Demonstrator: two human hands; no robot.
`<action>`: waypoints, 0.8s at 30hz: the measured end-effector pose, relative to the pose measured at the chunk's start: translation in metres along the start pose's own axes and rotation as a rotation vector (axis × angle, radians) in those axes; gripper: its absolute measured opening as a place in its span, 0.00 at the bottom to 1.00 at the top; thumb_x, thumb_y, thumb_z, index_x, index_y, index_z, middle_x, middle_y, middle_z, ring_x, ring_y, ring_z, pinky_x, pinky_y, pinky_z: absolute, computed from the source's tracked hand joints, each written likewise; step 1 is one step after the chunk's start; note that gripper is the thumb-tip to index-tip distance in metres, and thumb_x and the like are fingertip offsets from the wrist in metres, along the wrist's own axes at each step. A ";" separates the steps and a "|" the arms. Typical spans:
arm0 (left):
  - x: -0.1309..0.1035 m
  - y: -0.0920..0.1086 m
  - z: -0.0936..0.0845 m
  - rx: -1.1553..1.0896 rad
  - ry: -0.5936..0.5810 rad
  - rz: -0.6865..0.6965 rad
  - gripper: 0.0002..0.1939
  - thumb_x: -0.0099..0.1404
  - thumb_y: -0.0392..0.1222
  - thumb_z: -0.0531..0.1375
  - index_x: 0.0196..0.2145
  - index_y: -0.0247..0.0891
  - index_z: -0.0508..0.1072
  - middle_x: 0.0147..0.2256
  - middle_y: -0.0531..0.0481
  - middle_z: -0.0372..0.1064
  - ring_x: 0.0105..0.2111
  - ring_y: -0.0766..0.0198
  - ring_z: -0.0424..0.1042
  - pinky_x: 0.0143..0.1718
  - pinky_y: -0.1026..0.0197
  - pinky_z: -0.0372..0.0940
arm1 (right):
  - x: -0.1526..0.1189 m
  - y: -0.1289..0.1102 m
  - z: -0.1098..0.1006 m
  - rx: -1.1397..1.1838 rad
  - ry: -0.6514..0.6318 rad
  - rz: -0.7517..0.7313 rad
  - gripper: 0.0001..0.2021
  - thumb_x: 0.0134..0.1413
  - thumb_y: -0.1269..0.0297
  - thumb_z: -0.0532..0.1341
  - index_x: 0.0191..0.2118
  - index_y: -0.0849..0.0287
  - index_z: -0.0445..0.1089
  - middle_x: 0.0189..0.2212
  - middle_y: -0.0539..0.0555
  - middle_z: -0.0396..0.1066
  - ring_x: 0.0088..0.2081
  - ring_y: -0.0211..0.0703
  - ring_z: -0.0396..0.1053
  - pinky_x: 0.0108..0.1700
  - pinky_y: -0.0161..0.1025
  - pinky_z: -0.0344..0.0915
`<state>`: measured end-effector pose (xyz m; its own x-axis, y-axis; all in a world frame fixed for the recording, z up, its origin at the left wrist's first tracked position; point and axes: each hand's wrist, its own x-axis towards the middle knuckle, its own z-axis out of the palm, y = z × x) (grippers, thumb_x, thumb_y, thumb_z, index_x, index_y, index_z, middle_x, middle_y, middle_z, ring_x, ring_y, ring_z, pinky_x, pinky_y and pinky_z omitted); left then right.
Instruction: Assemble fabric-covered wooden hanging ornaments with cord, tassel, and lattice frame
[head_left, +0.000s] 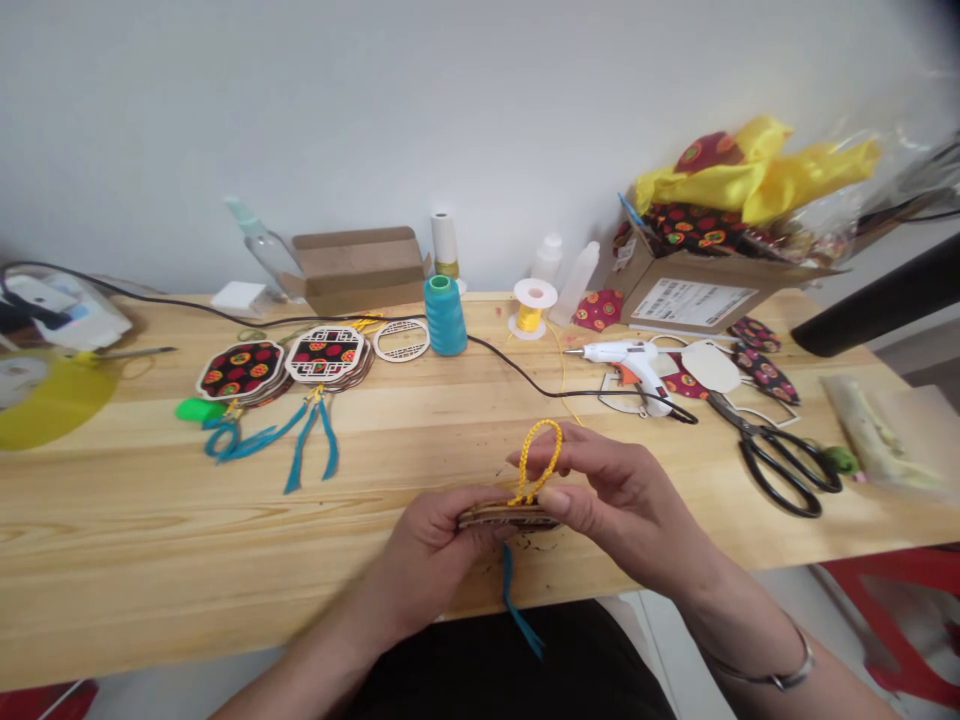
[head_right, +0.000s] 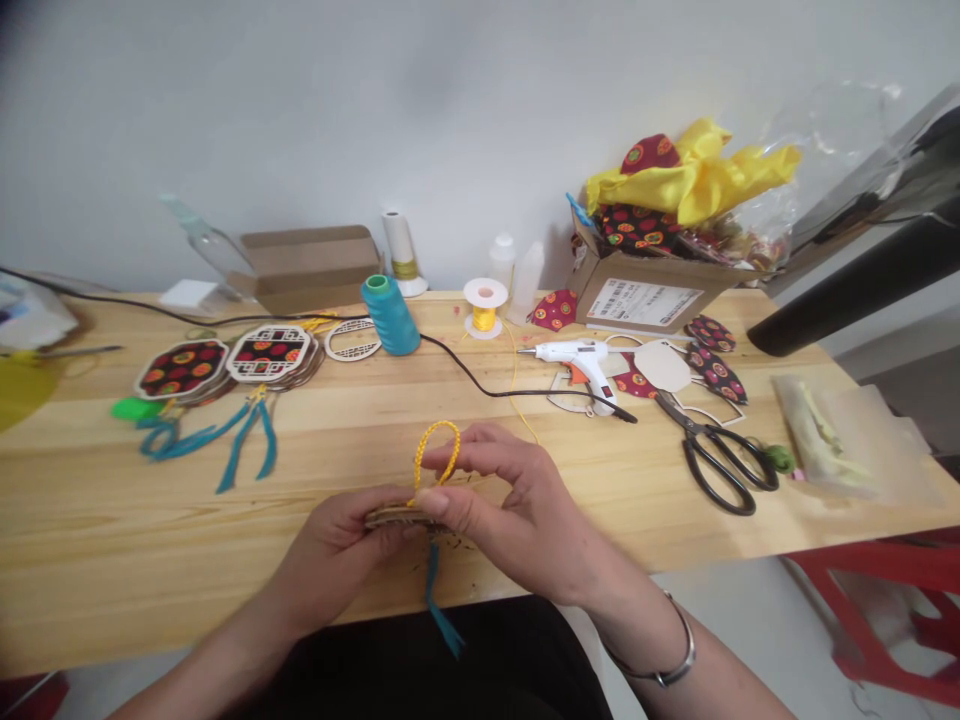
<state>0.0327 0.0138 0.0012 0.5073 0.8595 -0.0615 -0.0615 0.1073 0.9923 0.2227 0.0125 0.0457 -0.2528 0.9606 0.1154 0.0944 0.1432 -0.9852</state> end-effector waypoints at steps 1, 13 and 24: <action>0.001 0.000 0.000 -0.002 0.005 0.002 0.17 0.62 0.33 0.61 0.45 0.54 0.76 0.41 0.57 0.78 0.38 0.67 0.77 0.41 0.70 0.69 | 0.000 0.000 0.000 -0.003 -0.002 0.002 0.08 0.53 0.63 0.64 0.39 0.55 0.76 0.35 0.52 0.71 0.39 0.40 0.68 0.44 0.40 0.65; 0.000 -0.001 -0.003 -0.050 0.042 -0.082 0.13 0.61 0.37 0.63 0.44 0.45 0.78 0.42 0.51 0.78 0.42 0.59 0.77 0.46 0.61 0.70 | 0.001 0.001 -0.013 -0.322 0.053 0.012 0.12 0.61 0.56 0.56 0.41 0.55 0.74 0.36 0.53 0.73 0.38 0.41 0.69 0.39 0.39 0.66; 0.005 -0.002 -0.006 -0.211 0.093 -0.115 0.10 0.58 0.41 0.65 0.39 0.43 0.80 0.40 0.48 0.78 0.41 0.56 0.78 0.46 0.59 0.71 | 0.037 0.018 -0.105 -1.343 0.446 0.197 0.14 0.58 0.61 0.54 0.32 0.60 0.75 0.35 0.62 0.75 0.36 0.52 0.70 0.36 0.43 0.61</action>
<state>0.0305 0.0210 -0.0021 0.4403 0.8772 -0.1917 -0.1910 0.3002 0.9346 0.3160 0.0752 0.0452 0.1667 0.9481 0.2707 0.9798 -0.1286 -0.1530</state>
